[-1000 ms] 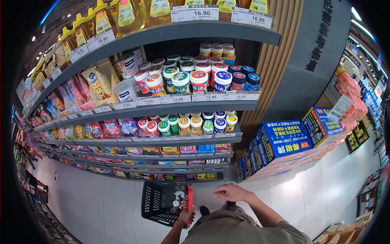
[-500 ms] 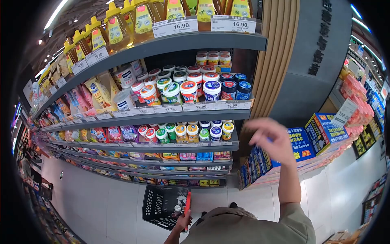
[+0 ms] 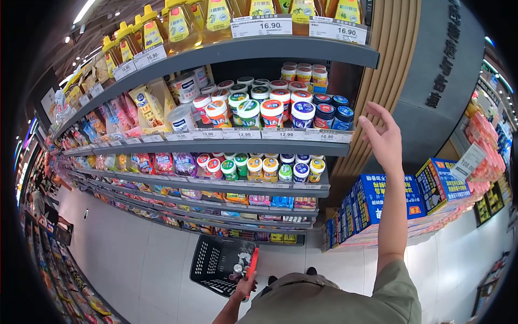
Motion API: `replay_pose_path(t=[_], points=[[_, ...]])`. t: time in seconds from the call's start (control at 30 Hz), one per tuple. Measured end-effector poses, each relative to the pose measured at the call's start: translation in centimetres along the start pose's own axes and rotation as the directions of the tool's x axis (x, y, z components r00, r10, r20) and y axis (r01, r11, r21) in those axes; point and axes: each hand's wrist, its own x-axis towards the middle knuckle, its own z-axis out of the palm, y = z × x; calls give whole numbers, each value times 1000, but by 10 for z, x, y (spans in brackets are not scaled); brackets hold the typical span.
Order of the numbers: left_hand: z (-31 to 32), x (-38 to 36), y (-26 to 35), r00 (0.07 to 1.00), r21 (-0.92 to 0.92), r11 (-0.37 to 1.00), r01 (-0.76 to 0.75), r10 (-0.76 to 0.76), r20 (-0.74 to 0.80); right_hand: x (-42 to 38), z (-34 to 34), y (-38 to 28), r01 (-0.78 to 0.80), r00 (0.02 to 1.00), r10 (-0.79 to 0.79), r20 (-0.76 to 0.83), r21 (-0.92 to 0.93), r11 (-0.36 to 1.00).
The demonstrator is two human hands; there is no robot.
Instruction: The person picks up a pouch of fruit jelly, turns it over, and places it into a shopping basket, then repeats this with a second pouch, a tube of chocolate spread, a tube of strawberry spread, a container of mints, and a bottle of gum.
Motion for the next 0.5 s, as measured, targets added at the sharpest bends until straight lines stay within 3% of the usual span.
replay_pose_path(t=[0.2, 0.27, 0.4, 0.47, 0.5], points=[[0, -3, 10, 999, -12, 999, 43, -43, 27, 15, 18, 11, -31, 994, 51, 93, -200, 979], [-2, 1, 2, 998, -12, 999, 44, -43, 35, 20, 24, 18, 68, 995, -42, 89, -311, 948], [-4, 4, -2, 998, -30, 999, 32, -30, 50, 21, 22, 19, 63, 997, -48, 54, -306, 950], [-5, 5, -4, 998, -9, 999, 48, -48, 47, 22, 21, 19, 107, 985, -128, -114, -175, 979], [-7, 7, -9, 994, 67, 993, -96, 100, -50, 20, 18, 13, 106, 985, -128, -115, -179, 978]])
